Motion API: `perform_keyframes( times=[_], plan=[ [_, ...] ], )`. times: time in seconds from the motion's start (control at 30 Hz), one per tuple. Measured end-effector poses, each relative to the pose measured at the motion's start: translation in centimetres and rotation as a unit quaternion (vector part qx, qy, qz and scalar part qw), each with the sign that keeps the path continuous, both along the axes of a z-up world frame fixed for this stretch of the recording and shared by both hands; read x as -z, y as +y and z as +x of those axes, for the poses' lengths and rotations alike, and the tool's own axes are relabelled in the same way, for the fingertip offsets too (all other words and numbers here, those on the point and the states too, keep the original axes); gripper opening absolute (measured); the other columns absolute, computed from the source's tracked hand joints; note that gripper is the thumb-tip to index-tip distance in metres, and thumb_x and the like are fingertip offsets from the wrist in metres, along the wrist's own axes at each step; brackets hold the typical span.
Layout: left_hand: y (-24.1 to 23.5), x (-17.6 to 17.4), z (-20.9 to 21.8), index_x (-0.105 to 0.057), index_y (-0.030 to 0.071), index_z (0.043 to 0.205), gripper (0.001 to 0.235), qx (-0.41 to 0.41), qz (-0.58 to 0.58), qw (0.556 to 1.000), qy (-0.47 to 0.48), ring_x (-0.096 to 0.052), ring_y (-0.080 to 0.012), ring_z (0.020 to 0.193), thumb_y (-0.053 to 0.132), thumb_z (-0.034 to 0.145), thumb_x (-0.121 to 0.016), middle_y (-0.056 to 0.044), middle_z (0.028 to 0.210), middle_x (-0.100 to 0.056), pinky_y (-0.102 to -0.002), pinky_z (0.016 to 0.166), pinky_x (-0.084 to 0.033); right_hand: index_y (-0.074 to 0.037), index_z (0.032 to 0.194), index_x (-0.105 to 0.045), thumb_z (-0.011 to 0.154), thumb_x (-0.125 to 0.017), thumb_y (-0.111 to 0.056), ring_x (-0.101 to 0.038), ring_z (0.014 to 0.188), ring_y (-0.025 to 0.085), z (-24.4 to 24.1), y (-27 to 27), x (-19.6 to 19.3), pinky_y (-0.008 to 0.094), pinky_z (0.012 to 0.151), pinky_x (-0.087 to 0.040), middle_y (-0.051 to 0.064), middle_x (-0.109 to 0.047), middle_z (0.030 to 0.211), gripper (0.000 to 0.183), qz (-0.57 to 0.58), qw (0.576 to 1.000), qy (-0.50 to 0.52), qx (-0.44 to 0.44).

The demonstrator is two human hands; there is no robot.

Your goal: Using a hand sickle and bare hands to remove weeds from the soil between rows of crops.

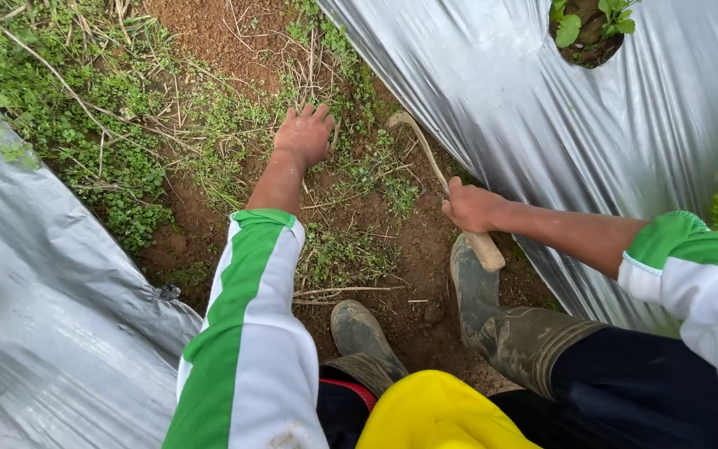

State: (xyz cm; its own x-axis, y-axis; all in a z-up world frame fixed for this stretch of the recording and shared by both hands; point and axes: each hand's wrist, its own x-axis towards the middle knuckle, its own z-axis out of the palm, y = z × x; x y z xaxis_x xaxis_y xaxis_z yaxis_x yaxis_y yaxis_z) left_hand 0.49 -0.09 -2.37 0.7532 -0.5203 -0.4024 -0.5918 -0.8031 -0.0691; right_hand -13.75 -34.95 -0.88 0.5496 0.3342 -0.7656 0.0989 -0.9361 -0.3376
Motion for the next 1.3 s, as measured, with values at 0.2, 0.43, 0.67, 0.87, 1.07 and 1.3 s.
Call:
perform_keyframes(
  times=[0.2, 0.43, 0.67, 0.87, 1.07, 1.3],
  plan=[
    [-0.3, -0.2, 0.3, -0.062, 0.014, 0.132, 0.037, 0.004, -0.014, 1.0, -0.007, -0.052, -0.0271, 0.12, 0.028, 0.098, -0.061, -0.007, 0.133, -0.052, -0.046, 0.096, -0.048, 0.02, 0.153, -0.018, 0.114, -0.035, -0.03, -0.058, 0.049, 0.028, 1.7, 1.3, -2.2, 0.041, 0.042, -0.04, 0.025, -0.064, 0.075, 0.066, 0.003, 0.998, -0.044, 0.034],
    [-0.3, 0.6, 0.6, -0.063, 0.014, 0.135, 0.042, -0.008, -0.009, 1.0, 0.011, -0.05, -0.0281, 0.122, 0.029, 0.096, -0.067, -0.008, 0.135, -0.048, -0.047, 0.096, -0.047, 0.02, 0.153, -0.017, 0.114, -0.032, -0.033, -0.056, 0.049, 0.023, 3.8, 2.0, -3.0, 0.037, 0.042, -0.042, 0.024, -0.066, 0.076, 0.068, 0.035, 0.999, 0.011, 0.02],
    [0.1, -1.8, 0.2, -0.065, 0.016, 0.132, 0.035, -0.021, -0.001, 1.0, 0.017, -0.054, -0.0272, 0.12, 0.025, 0.099, -0.063, -0.009, 0.133, -0.052, -0.046, 0.099, -0.047, 0.018, 0.15, -0.028, 0.114, -0.035, -0.034, -0.064, 0.055, 0.027, 0.8, 0.6, -3.5, 0.041, 0.045, -0.048, 0.028, -0.07, 0.088, 0.064, 0.041, 0.996, 0.073, 0.032],
    [-0.3, -1.1, 0.3, -0.065, 0.018, 0.134, 0.036, -0.022, -0.013, 1.0, 0.003, -0.054, -0.0282, 0.119, 0.022, 0.098, -0.064, -0.007, 0.134, -0.05, -0.048, 0.1, -0.048, 0.007, 0.143, -0.045, 0.106, -0.047, -0.044, -0.076, 0.086, 0.045, 4.1, 1.1, -8.1, 0.053, 0.062, -0.061, 0.034, -0.071, 0.107, 0.063, -0.029, 0.999, 0.041, -0.018],
    [0.6, -1.4, 0.4, -0.067, 0.018, 0.13, 0.033, -0.015, -0.046, 0.999, 0.004, -0.052, -0.0272, 0.12, 0.024, 0.099, -0.06, -0.007, 0.13, -0.05, -0.045, 0.097, -0.047, 0.013, 0.146, -0.04, 0.109, -0.039, -0.034, -0.076, 0.061, 0.033, 7.3, 0.1, -9.5, 0.037, 0.044, -0.066, 0.033, -0.073, 0.092, 0.06, -0.109, 0.99, -0.022, -0.082],
    [-0.4, -2.3, 2.2, -0.056, 0.015, 0.134, 0.039, -0.082, -0.065, 0.993, -0.05, -0.05, -0.0284, 0.123, 0.029, 0.098, -0.062, -0.008, 0.133, -0.047, -0.048, 0.099, -0.046, 0.013, 0.148, -0.044, 0.108, -0.034, -0.044, -0.073, 0.083, 0.048, 9.5, 0.8, -12.6, 0.056, 0.064, -0.062, 0.037, -0.07, 0.1, 0.07, -0.107, 0.982, -0.129, -0.088]
  ],
)
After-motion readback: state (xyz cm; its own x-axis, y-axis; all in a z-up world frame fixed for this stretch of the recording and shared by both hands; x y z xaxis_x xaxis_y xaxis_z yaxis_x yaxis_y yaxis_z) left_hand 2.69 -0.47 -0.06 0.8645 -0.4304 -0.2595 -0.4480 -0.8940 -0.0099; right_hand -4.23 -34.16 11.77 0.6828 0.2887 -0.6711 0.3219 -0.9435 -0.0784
